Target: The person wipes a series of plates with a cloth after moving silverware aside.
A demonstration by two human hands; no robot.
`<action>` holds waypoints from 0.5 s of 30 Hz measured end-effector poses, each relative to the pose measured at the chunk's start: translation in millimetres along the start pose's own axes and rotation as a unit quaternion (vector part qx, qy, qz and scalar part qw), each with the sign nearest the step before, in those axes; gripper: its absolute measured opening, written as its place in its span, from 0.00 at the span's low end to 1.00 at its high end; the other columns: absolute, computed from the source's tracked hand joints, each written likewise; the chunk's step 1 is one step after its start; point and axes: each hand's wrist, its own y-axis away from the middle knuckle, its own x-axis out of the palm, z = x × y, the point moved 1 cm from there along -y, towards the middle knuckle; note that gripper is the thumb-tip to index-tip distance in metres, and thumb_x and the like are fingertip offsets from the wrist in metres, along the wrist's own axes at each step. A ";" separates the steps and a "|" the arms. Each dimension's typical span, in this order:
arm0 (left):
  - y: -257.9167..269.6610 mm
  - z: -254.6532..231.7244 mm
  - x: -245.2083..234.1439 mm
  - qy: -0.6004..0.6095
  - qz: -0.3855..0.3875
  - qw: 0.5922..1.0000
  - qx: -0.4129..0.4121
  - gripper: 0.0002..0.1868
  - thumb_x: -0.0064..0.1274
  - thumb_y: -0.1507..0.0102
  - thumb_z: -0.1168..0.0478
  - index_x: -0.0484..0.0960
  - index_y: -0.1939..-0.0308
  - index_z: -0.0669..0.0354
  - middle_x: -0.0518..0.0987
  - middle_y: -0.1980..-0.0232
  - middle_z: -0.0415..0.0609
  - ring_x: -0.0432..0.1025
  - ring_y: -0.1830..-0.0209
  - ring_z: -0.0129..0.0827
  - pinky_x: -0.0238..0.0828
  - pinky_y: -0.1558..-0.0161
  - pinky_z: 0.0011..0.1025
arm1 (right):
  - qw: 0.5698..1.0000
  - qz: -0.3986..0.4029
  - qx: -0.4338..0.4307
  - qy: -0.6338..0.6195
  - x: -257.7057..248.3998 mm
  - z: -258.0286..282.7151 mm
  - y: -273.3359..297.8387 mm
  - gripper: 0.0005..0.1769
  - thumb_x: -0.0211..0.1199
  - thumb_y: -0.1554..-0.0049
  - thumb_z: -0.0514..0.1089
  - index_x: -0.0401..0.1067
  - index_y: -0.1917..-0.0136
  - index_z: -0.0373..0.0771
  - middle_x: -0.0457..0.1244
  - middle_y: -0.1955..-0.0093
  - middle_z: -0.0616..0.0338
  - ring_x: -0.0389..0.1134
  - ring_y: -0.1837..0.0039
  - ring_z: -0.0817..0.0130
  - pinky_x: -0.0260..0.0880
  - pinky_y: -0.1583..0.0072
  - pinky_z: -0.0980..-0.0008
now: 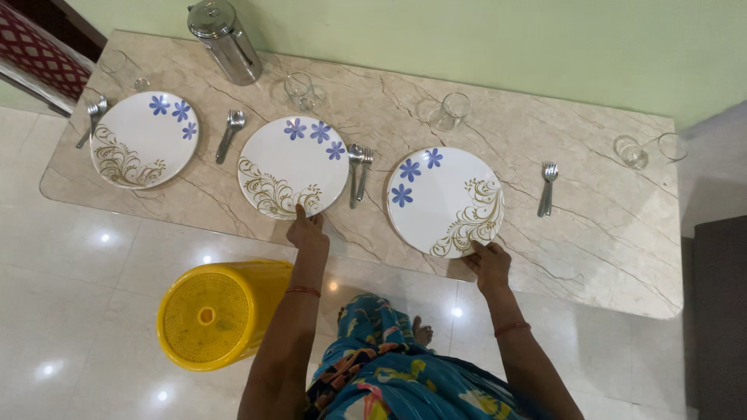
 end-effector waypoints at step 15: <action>34.2 -14.3 -24.1 -0.129 0.033 0.991 0.024 0.14 0.63 0.36 0.62 0.71 0.69 0.57 0.73 0.72 0.42 0.63 0.80 0.26 0.53 0.79 0.25 | 0.999 0.012 -0.028 -0.021 4.8 4.5 13.1 0.08 0.66 0.43 0.38 0.69 0.55 0.33 0.68 0.56 0.52 0.73 0.54 0.62 0.79 0.48 0.61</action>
